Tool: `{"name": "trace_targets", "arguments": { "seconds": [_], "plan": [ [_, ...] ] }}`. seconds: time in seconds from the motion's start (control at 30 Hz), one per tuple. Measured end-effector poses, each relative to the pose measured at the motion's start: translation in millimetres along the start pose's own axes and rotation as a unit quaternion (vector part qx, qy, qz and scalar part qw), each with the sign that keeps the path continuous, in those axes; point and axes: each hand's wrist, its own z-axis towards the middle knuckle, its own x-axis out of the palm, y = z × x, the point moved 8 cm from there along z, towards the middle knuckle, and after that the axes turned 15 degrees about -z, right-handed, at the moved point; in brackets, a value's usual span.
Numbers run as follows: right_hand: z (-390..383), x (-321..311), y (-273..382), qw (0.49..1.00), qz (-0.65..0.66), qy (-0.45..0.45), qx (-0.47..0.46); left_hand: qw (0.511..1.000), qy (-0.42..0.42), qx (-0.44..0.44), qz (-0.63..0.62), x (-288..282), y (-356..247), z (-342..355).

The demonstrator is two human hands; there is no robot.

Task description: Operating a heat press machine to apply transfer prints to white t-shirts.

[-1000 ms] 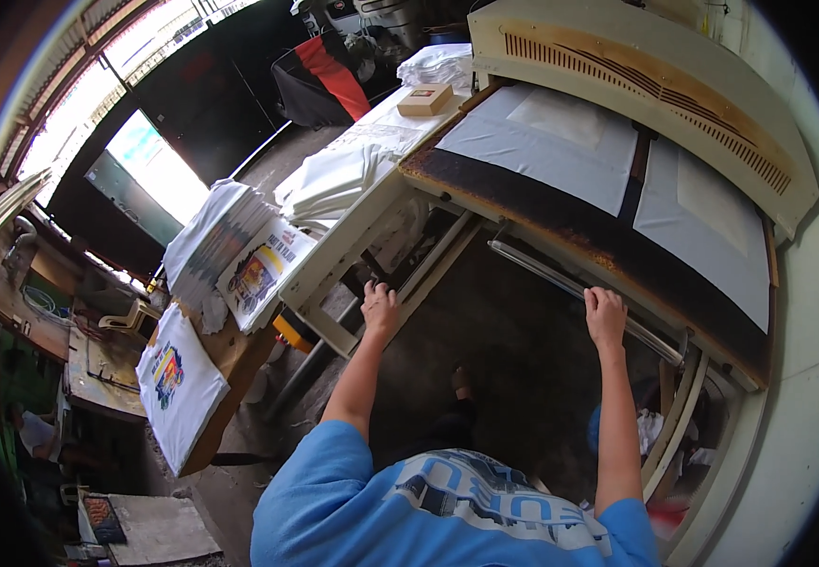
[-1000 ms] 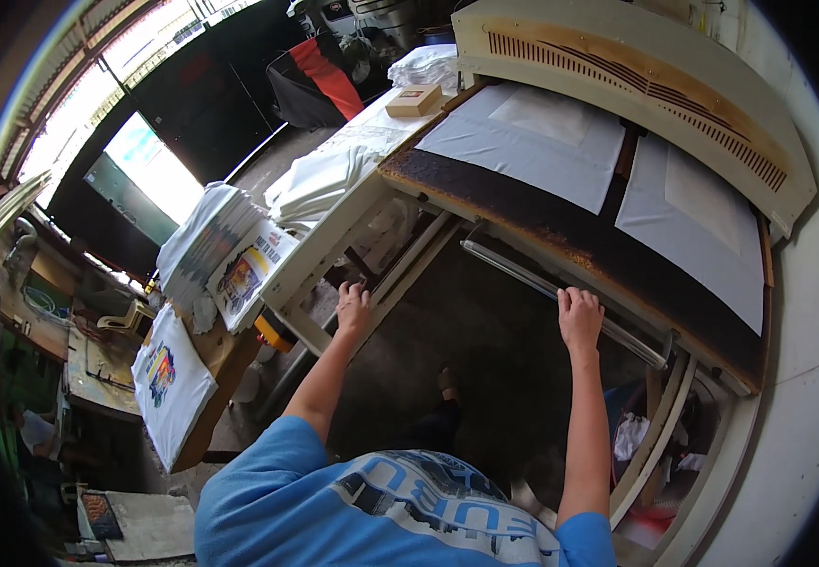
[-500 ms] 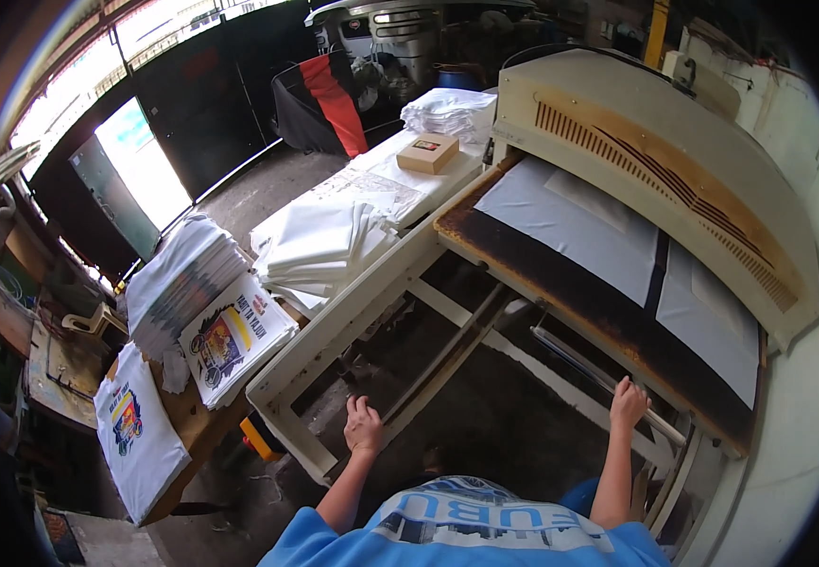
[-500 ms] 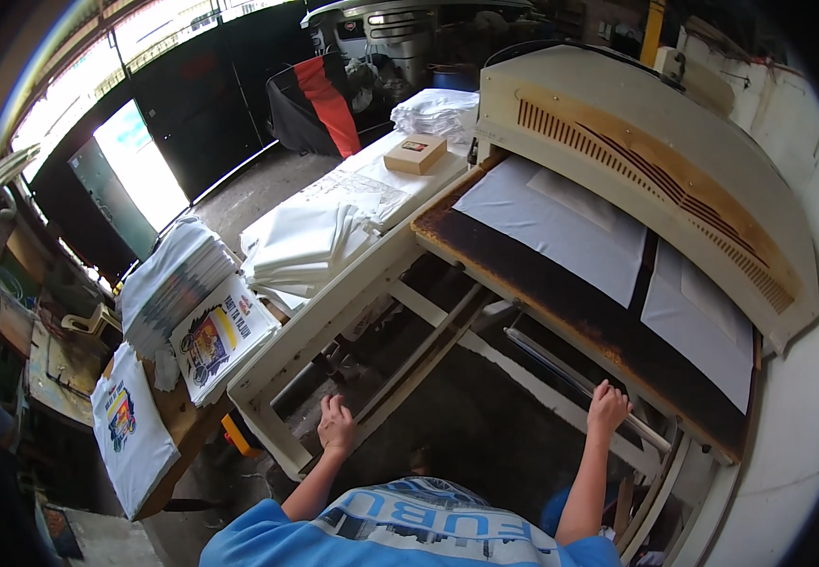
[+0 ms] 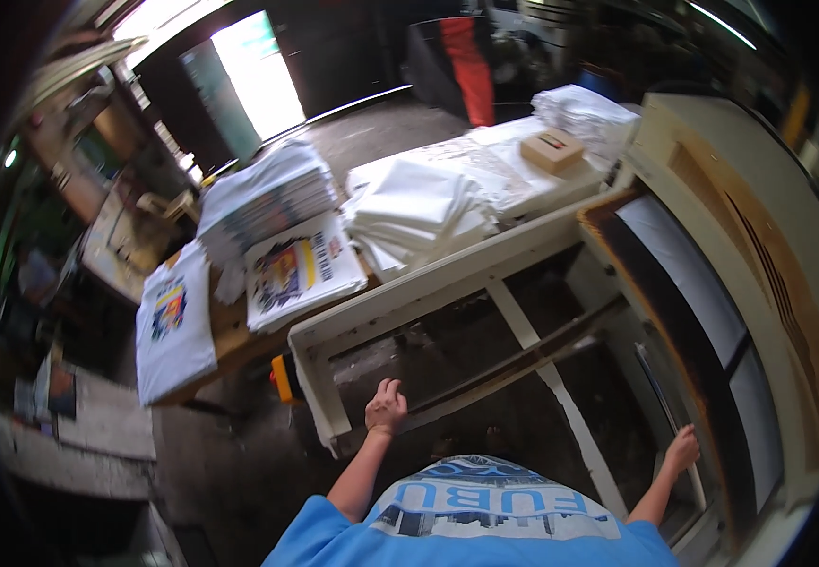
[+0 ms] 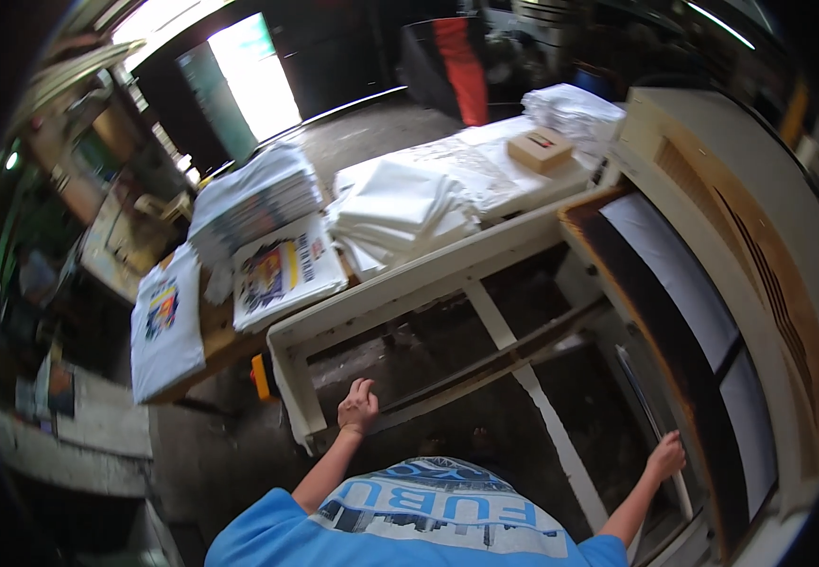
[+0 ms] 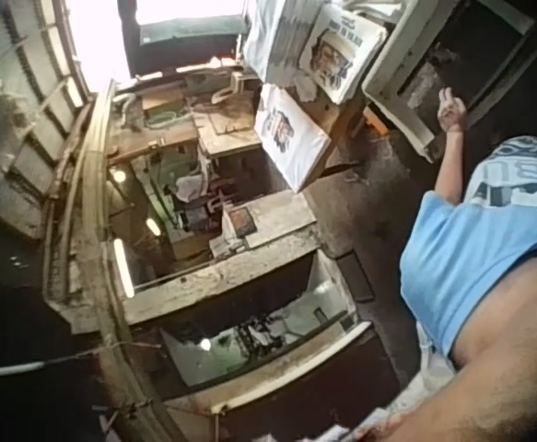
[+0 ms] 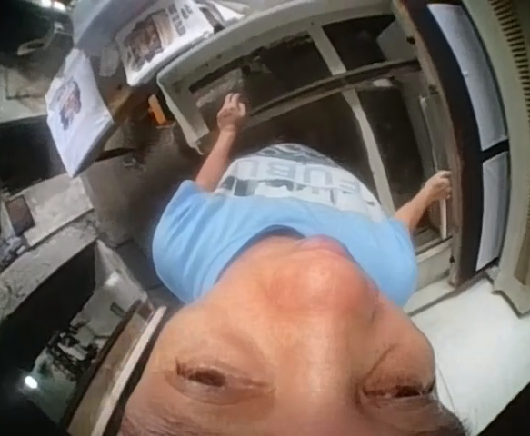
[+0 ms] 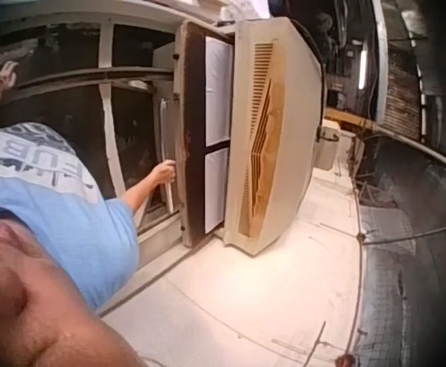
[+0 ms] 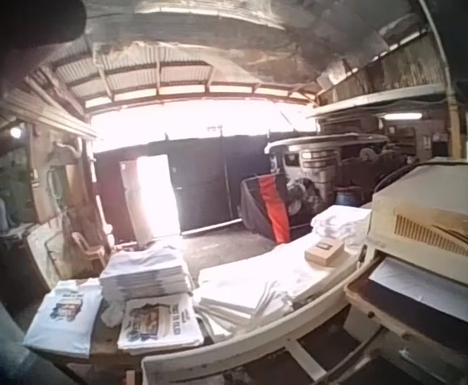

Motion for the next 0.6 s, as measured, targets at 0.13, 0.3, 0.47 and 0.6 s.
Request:
{"name": "trace_targets", "arguments": {
  "seconds": [0.13,0.3,0.47,0.6],
  "plan": [
    [43,39,-9,0.998,0.029,0.038,-0.038,0.998,-0.039,-0.051,0.003,-2,9,-1],
    [97,59,-2,0.995,0.071,0.055,-0.046,0.989,-0.016,-0.146,-0.016,-2,21,-7],
    [147,101,-12,0.992,0.080,0.086,-0.037,0.969,0.072,-0.235,0.037,12,19,-12],
    [184,121,4,0.989,0.071,0.111,-0.067,0.968,0.036,-0.223,0.113,14,27,-21]
  ]
}}
